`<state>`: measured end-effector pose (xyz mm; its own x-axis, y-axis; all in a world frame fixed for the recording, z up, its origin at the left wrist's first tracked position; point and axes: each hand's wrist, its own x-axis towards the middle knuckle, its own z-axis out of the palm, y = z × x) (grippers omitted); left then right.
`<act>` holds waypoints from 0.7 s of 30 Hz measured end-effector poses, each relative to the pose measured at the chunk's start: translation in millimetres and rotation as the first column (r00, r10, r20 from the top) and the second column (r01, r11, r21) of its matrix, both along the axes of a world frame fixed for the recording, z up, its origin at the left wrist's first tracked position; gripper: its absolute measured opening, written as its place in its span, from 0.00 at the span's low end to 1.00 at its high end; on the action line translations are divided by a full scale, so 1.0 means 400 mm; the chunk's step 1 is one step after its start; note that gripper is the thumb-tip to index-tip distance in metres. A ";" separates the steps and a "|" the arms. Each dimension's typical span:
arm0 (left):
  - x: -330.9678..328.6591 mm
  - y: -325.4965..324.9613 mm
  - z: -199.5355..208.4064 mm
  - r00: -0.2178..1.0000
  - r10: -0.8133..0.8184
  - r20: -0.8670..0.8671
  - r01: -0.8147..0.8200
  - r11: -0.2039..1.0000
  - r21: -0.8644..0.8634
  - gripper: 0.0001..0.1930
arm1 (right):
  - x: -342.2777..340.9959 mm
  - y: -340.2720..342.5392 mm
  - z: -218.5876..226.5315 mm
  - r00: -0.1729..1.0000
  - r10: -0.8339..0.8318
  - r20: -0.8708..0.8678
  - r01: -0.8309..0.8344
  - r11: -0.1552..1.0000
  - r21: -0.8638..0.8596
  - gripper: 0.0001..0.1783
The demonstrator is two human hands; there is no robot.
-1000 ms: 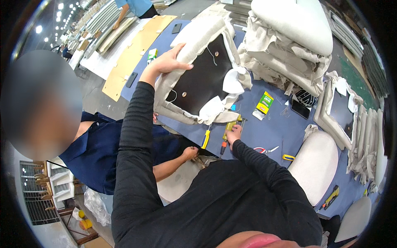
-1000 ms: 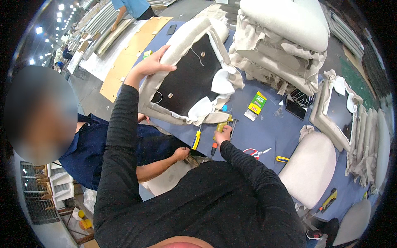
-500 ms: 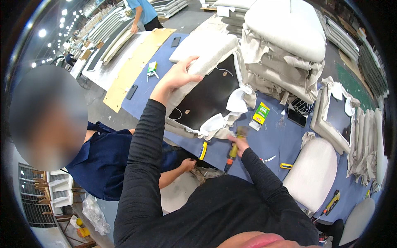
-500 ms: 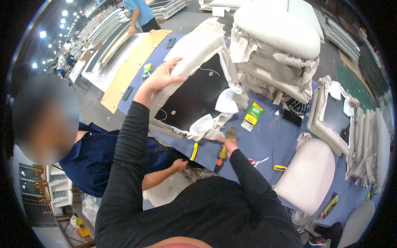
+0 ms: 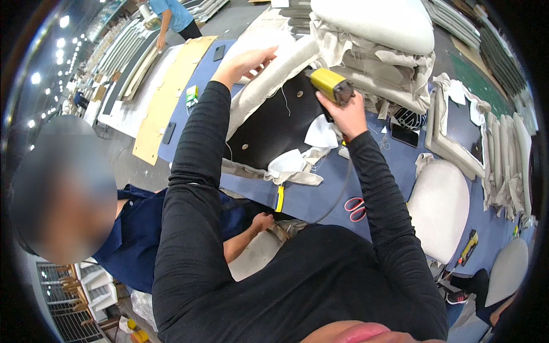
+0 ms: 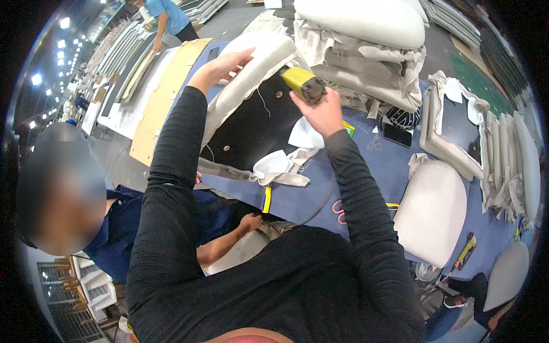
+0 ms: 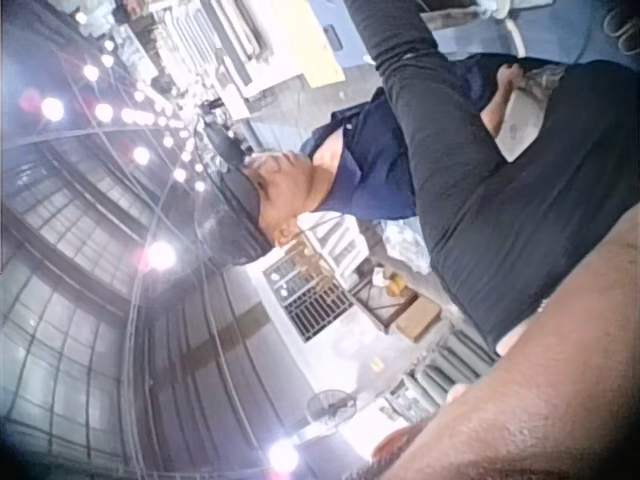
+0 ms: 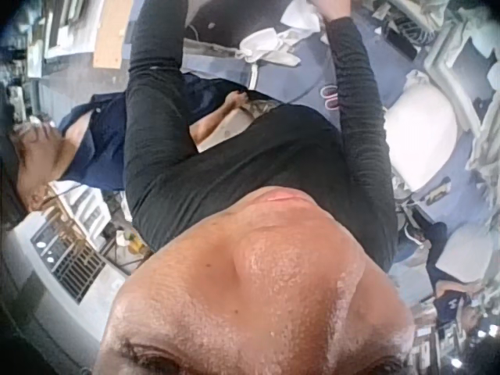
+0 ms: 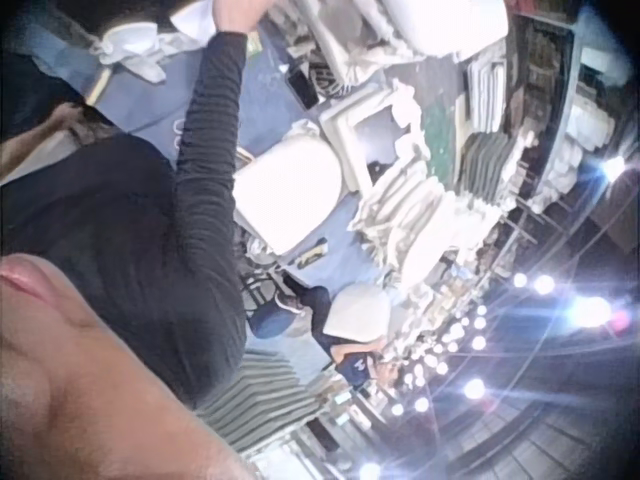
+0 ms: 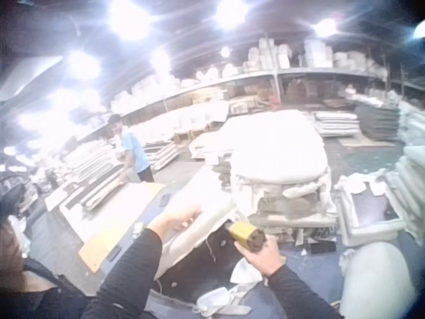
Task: The person uses a screwdriver to adjust the fabric on a white cushion and then secures it with a staple gun. They handle multiple cushion pieces, smoothing the fabric and stapling the edges to the foam base.
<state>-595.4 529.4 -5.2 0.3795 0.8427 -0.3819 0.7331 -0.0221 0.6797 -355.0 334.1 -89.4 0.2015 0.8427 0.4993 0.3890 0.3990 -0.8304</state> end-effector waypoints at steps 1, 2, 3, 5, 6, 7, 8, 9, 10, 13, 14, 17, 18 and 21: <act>0.023 -0.004 -0.015 0.999 -0.031 0.041 0.028 0.997 0.074 0.39 | -0.004 0.019 -0.009 1.000 -0.011 -0.010 0.011 1.000 -0.008 0.20; 0.040 -0.015 -0.031 0.995 -0.063 0.079 0.051 0.988 0.146 0.38 | -0.010 0.029 -0.017 0.999 -0.032 -0.030 0.031 0.999 -0.026 0.19; 0.053 -0.030 -0.048 0.989 -0.094 0.115 0.067 0.974 0.217 0.38 | -0.012 0.041 -0.021 0.999 -0.047 0.003 0.047 0.999 -0.016 0.18; 0.091 -0.075 -0.020 0.996 -0.024 0.085 0.010 0.987 0.163 0.35 | -0.005 0.057 -0.049 0.983 -0.145 0.113 0.140 0.989 0.054 0.16; 0.090 -0.081 -0.019 0.997 -0.011 0.071 -0.003 0.980 0.197 0.35 | -0.011 0.065 -0.060 0.980 -0.159 0.116 0.152 0.986 0.071 0.16; 0.086 -0.085 -0.029 0.998 0.007 0.062 -0.021 0.974 0.226 0.35 | -0.018 0.068 -0.067 0.978 -0.168 0.123 0.159 0.984 0.085 0.15; 0.083 -0.086 -0.044 0.998 -0.034 0.044 0.018 0.949 0.314 0.35 | -0.025 0.070 -0.074 0.975 -0.177 0.131 0.165 0.981 0.099 0.15; 0.078 -0.088 -0.060 0.997 -0.073 0.023 0.058 0.915 0.399 0.36 | -0.032 0.073 -0.081 0.971 -0.191 0.141 0.180 0.980 0.088 0.15; 0.078 -0.093 -0.061 0.994 -0.111 -0.001 0.098 0.869 0.484 0.36 | -0.039 0.078 -0.077 0.967 -0.207 0.151 0.196 0.977 0.083 0.15; 0.074 -0.126 -0.060 0.959 -0.215 -0.183 0.282 0.710 0.645 0.35 | -0.047 0.094 -0.091 0.951 -0.246 0.185 0.228 0.967 0.113 0.15; 0.076 -0.136 -0.051 0.949 -0.217 -0.227 0.314 0.688 0.654 0.34 | -0.052 0.092 -0.091 0.954 -0.260 0.148 0.246 0.963 0.109 0.15; 0.070 -0.158 -0.036 0.925 -0.210 -0.316 0.374 0.636 0.675 0.36 | -0.075 0.091 -0.056 0.970 -0.236 -0.059 0.242 0.960 0.138 0.17; 0.067 -0.161 -0.037 0.925 -0.209 -0.318 0.375 0.629 0.681 0.37 | -0.079 0.089 -0.036 0.967 -0.213 -0.142 0.235 0.960 0.155 0.18; 0.059 -0.183 -0.016 0.918 -0.220 -0.329 0.391 0.635 0.666 0.40 | -0.059 0.061 -0.001 0.990 -0.141 0.028 0.140 0.990 0.024 0.19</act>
<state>-571.8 456.3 -11.6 0.6540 0.7344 0.1813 0.7070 -0.6787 0.1990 -378.8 358.4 -89.8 0.3019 0.7958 0.5250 0.4667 0.3568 -0.8092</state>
